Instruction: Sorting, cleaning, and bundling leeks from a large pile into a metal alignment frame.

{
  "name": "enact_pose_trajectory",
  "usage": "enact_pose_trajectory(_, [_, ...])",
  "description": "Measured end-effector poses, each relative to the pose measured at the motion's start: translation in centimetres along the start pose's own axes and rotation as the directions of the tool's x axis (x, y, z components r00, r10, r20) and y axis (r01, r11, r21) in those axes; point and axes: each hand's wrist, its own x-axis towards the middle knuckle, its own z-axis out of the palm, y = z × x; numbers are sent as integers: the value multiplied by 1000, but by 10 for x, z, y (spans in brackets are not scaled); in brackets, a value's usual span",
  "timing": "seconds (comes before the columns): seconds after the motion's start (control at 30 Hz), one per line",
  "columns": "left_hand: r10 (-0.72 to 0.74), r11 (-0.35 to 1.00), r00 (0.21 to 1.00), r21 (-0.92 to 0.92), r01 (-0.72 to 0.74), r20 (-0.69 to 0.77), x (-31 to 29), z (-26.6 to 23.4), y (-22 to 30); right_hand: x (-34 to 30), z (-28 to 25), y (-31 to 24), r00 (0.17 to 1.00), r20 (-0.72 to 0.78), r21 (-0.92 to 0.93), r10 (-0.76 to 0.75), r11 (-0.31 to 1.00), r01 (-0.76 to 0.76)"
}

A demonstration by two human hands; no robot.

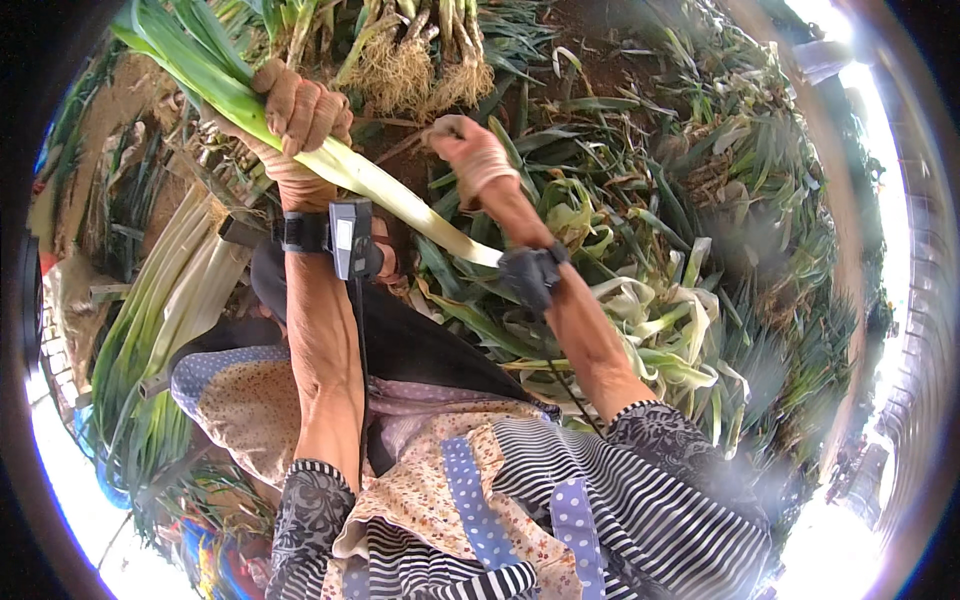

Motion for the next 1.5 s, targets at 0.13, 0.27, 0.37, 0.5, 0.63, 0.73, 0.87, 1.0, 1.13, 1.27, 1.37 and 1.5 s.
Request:
enact_pose_trajectory(0.13, [14,996,994,87,-5,-109,-1,12,1,-48,-32,-67,994,49,442,93,891,-105])
enact_pose_trajectory(0.27, [31,997,989,73,-21,-141,-1,7,-9,-81,-26,-85,975,116,323,187,922,-215])
enact_pose_trajectory(0.37, [15,997,992,77,-6,-122,-4,4,-5,-84,-20,-89,916,215,242,338,891,-385])
enact_pose_trajectory(0.5, [16,999,984,45,-8,-176,-7,5,-6,-87,4,-53,954,55,363,295,884,-294])
enact_pose_trajectory(0.63, [2,998,980,65,11,-201,-11,8,0,-71,17,-30,957,126,113,260,955,-274])
enact_pose_trajectory(0.73, [-10,996,976,87,30,-219,-4,7,-14,-94,32,87,991,26,-37,128,991,-127])
enact_pose_trajectory(0.87, [94,989,941,141,-50,-324,-3,16,-9,-128,24,125,968,78,-486,239,857,-173])
enact_pose_trajectory(1.0, [25,991,947,130,18,-321,-8,-5,25,-172,6,125,843,-6,-400,537,772,-494])
enact_pose_trajectory(1.13, [44,991,909,130,12,-415,-15,-4,41,-217,-20,98,795,9,-579,606,652,-490])
enact_pose_trajectory(1.27, [44,984,858,168,50,-512,-13,-11,53,-293,-42,137,823,-112,-738,557,509,-444])
enact_pose_trajectory(1.37, [322,914,512,402,51,-796,-12,-1,67,-312,-72,121,661,-253,-696,706,341,-631])
enact_pose_trajectory(1.5, [544,822,305,570,-5,-782,-5,-23,42,-336,-141,149,676,-182,-450,714,550,-703])
